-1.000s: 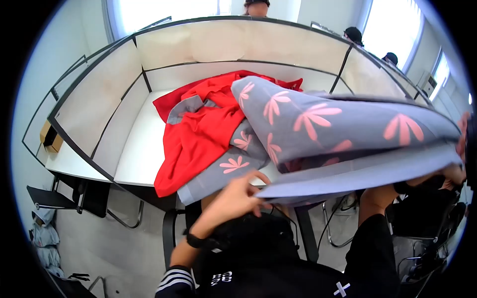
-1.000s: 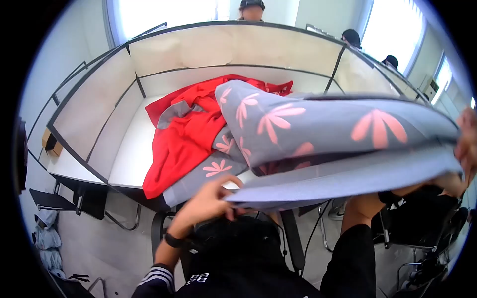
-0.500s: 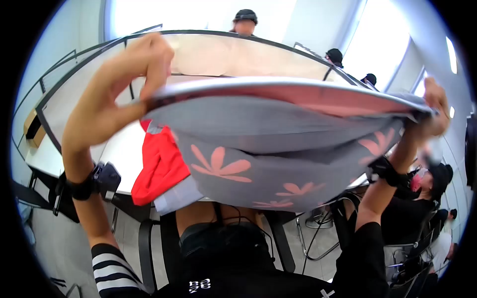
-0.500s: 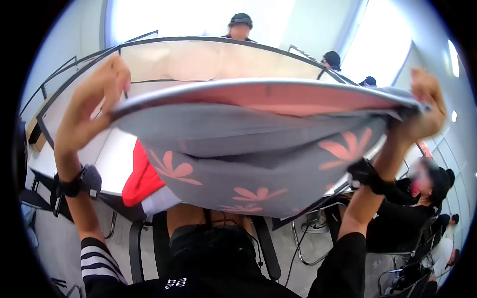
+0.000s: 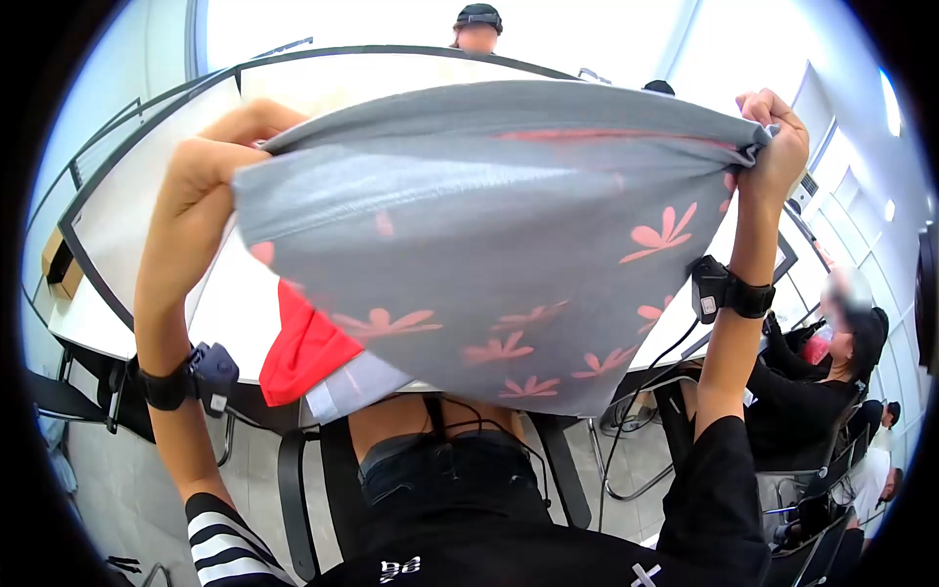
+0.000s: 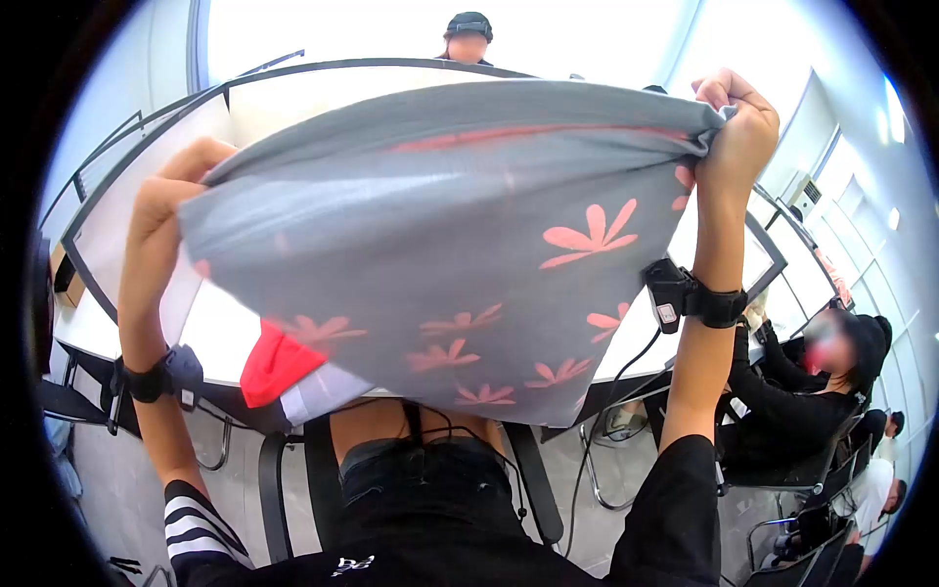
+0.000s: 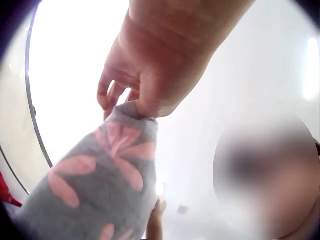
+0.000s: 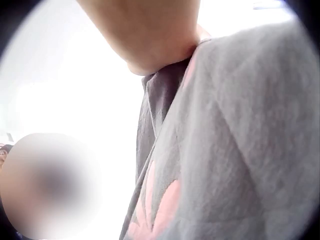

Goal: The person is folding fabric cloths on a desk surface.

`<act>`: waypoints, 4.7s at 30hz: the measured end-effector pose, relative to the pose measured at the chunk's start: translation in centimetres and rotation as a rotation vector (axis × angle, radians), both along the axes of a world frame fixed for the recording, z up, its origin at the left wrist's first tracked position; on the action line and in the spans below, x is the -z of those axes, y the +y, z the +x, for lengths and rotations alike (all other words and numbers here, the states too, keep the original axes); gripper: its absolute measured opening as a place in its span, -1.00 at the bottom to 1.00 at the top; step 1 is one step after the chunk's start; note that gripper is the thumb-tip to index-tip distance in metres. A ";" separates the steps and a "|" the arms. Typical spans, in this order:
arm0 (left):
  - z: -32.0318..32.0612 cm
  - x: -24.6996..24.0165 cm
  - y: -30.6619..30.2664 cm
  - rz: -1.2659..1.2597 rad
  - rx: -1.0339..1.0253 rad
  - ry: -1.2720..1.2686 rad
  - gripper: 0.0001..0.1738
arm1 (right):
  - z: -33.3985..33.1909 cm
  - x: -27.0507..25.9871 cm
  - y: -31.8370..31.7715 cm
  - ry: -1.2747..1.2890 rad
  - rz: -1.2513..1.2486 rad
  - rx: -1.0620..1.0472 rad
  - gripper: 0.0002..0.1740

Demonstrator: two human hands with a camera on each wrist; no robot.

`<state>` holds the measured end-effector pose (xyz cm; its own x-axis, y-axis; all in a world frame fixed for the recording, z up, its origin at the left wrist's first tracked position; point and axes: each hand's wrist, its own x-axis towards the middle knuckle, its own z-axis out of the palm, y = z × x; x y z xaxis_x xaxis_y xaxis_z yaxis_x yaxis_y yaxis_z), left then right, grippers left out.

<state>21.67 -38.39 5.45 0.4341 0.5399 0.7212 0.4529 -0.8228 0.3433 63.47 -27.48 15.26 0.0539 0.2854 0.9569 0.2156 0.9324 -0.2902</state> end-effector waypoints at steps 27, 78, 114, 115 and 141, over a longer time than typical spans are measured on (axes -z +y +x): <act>1.3 -0.7 -1.5 0.367 -0.640 0.095 -0.76 | 3.2 2.6 0.8 0.247 -0.385 0.113 -0.51; -4.7 1.9 0.5 -0.125 -0.383 0.005 -0.77 | 6.3 4.9 -2.7 -0.951 -0.457 -0.252 -0.64; -4.5 2.8 0.2 -0.034 -0.370 -0.112 -0.79 | 6.0 5.7 -3.5 -0.793 -0.433 -0.195 -0.62; -4.4 2.8 0.0 -0.058 -0.381 -0.174 -0.80 | 6.1 5.7 -3.3 -0.795 -0.433 -0.197 -0.62; -8.0 -0.4 -9.0 0.376 -0.615 0.271 -0.87 | 11.1 -2.7 -10.1 -1.421 -0.233 -0.141 -0.82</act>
